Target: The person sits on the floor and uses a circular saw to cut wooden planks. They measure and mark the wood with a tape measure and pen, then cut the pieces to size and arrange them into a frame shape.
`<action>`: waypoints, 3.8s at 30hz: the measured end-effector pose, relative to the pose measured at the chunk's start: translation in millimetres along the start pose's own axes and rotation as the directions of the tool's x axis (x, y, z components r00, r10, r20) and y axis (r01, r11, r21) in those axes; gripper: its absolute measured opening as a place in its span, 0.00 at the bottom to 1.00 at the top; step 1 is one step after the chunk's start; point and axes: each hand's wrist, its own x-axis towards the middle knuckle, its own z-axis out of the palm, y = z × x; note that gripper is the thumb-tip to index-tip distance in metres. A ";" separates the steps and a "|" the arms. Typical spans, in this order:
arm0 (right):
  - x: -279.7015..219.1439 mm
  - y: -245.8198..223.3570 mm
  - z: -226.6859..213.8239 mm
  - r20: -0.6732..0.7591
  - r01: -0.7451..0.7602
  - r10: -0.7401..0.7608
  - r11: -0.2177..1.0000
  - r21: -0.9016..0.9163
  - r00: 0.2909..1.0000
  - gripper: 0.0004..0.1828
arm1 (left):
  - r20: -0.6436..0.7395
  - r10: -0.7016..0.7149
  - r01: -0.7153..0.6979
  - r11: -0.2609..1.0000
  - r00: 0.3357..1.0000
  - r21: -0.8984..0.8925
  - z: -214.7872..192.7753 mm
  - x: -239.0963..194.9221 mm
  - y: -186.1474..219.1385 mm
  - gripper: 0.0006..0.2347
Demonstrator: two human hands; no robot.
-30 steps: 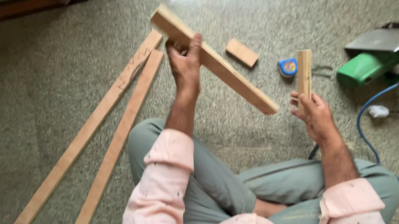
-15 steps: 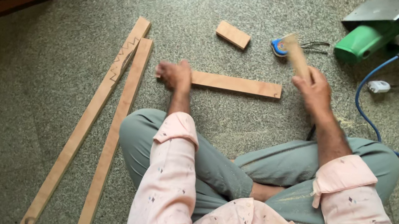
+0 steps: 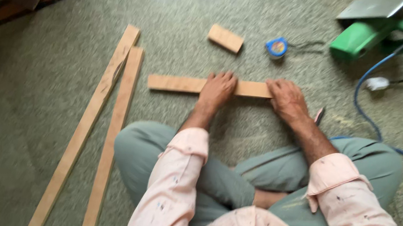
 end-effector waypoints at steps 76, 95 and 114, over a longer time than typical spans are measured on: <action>3.7 17.2 63.6 0.009 -0.493 0.734 0.447 0.747 0.679 0.14 | 0.259 -0.046 0.059 0.997 0.965 -0.042 -36.2 39.4 24.5 0.25; 2.0 15.5 65.6 -0.140 -0.409 0.655 0.609 0.679 0.743 0.19 | 0.225 -0.060 0.070 0.997 0.972 -0.038 -45.6 45.1 29.4 0.18; 52.3 16.4 -22.0 0.102 0.065 -0.060 0.997 -0.048 0.993 0.12 | 0.016 -0.063 0.064 0.993 0.998 -0.095 0.0 35.7 18.5 0.05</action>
